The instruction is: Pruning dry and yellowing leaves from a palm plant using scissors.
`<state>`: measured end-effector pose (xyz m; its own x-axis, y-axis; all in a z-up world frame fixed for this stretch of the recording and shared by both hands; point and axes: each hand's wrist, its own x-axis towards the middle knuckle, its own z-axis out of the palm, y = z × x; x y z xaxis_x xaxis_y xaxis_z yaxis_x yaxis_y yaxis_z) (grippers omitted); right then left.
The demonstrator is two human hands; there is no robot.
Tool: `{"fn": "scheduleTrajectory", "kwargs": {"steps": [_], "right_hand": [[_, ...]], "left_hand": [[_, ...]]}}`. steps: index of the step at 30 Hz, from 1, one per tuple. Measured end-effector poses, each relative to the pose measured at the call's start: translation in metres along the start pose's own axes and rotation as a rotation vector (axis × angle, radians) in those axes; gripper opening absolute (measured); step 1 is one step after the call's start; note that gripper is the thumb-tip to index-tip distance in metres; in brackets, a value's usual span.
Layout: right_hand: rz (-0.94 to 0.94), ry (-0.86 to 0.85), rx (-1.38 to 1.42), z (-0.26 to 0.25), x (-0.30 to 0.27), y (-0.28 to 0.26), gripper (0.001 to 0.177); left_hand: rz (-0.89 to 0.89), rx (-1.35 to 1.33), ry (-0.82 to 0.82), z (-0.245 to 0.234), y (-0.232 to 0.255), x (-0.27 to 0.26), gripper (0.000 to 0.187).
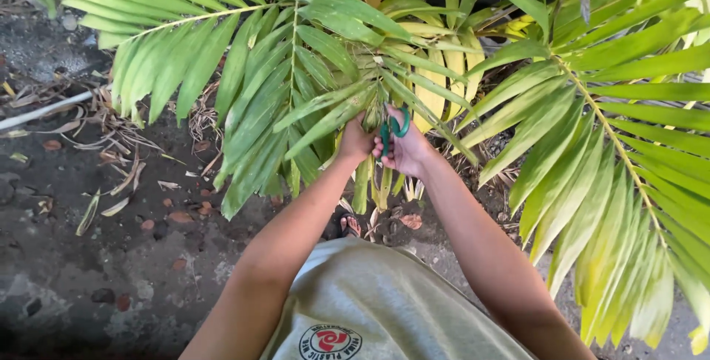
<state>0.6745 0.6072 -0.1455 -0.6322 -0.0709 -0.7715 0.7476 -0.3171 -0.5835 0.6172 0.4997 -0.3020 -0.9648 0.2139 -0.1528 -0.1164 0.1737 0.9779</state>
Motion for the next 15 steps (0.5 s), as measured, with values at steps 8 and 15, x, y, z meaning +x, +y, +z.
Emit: {"fn": "scheduleTrajectory", "kwargs": {"steps": [8, 15], "right_hand": [[-0.05, 0.107, -0.165, 0.003, 0.019, -0.006, 0.069], [-0.219, 0.323, -0.402, 0.006, 0.023, 0.009, 0.064]], "left_hand": [[-0.131, -0.029, 0.006, -0.013, 0.036, -0.013, 0.074], [0.123, 0.001, 0.126, -0.001, -0.006, 0.002, 0.066]]}}
